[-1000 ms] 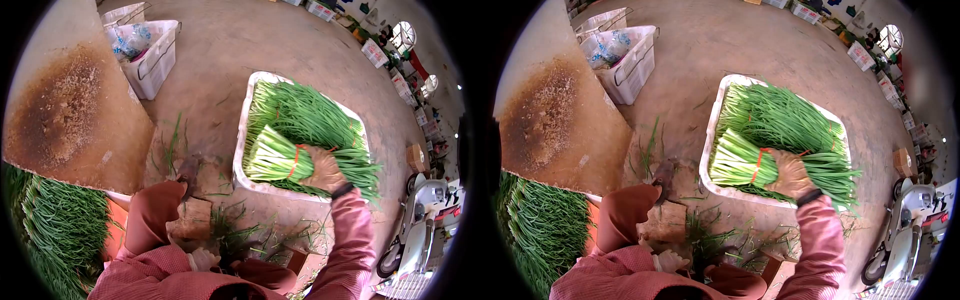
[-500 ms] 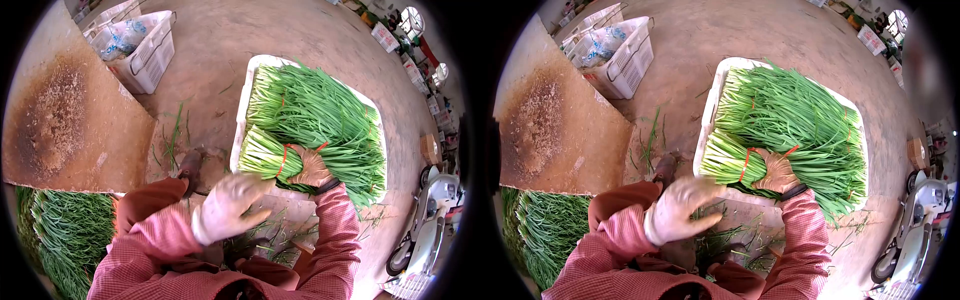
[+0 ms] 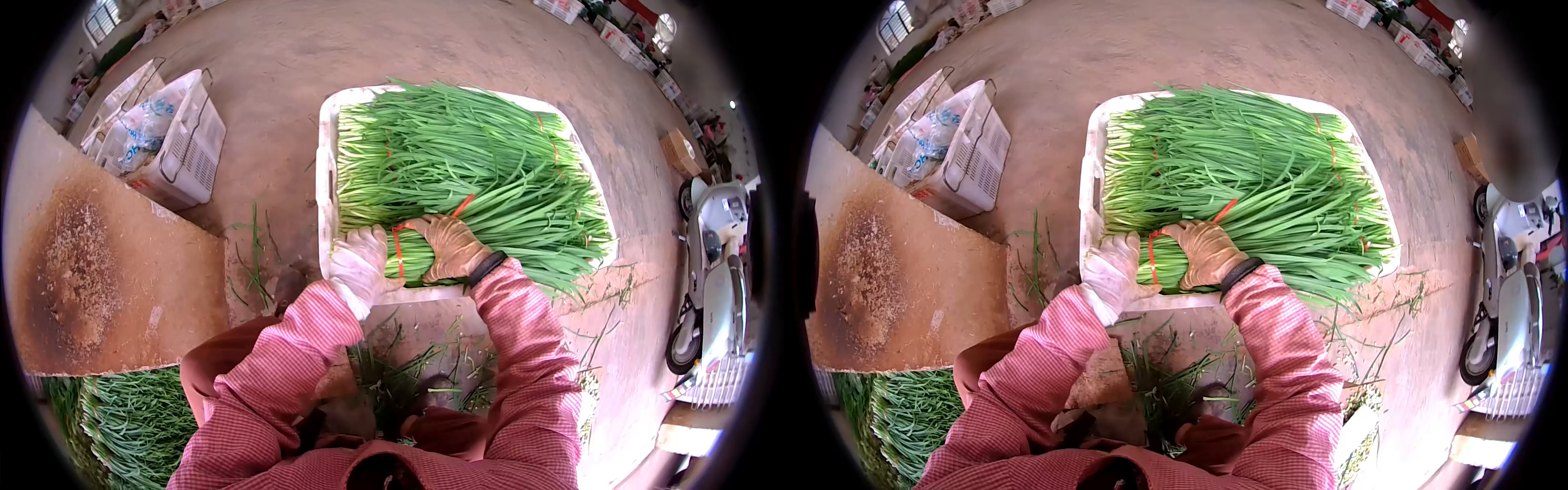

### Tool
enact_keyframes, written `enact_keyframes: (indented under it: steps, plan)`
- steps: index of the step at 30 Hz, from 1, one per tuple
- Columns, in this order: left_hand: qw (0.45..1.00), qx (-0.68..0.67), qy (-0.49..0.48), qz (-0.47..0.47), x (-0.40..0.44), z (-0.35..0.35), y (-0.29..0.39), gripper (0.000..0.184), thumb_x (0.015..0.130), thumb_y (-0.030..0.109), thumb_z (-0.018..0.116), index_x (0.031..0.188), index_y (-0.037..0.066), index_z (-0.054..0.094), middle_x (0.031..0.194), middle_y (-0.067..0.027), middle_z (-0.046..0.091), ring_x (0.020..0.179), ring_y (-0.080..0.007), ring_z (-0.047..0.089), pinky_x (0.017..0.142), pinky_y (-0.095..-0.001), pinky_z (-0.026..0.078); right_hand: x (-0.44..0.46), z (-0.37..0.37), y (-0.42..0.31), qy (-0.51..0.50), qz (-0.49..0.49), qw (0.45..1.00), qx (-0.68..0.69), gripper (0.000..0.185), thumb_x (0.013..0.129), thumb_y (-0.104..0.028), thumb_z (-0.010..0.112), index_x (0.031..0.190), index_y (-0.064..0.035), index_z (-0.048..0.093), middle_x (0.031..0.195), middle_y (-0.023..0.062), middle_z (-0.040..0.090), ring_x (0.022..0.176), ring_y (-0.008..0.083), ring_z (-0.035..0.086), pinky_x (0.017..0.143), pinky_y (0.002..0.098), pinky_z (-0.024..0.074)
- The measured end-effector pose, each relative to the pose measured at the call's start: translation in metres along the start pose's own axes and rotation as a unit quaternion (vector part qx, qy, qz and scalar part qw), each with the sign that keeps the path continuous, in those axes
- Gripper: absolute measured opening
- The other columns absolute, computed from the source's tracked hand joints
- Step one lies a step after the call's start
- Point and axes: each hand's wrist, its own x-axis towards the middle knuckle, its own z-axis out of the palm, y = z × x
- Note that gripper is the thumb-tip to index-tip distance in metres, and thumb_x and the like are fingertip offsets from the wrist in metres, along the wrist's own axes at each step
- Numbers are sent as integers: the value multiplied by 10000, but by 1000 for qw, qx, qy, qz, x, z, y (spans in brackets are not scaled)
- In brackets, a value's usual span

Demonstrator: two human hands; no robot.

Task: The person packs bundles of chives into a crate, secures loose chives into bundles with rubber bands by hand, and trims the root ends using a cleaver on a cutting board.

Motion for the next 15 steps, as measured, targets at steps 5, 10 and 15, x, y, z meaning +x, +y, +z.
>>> enact_keyframes:
  steps: [5, 10, 15]
  plan:
    - [996, -75, -46, 19, 8, -6, -6, 786, 577, 599, 668, 1038, -6, 468, 978, -155, 536, 944, -266, 538, 781, -413, 441, 0, 3, 7, 40, -11, 997, 72, 841, 478, -278, 769, 1216, -71, 424, 1017, 151, 554, 932, 307, 560, 773, 363, 471]
    - [985, 25, -143, 99, 41, -31, 4, 1003, 546, 607, 676, 1209, -84, 374, 1170, -227, 474, 1083, -331, 477, 928, -393, 371, -1, -8, 1, -48, 39, 998, 30, 953, 515, -358, 757, 1314, -64, 329, 1190, 167, 501, 1074, 281, 502, 945, 371, 356]
    - [982, -82, -136, 102, 44, -30, 9, 1118, 495, 639, 689, 1286, -57, 318, 1181, -213, 497, 1081, -296, 506, 894, -334, 413, -39, 12, -20, 183, 118, 967, -131, 765, 694, -347, 619, 1336, -88, 294, 1282, 151, 425, 1205, 264, 381, 1013, 454, 248]
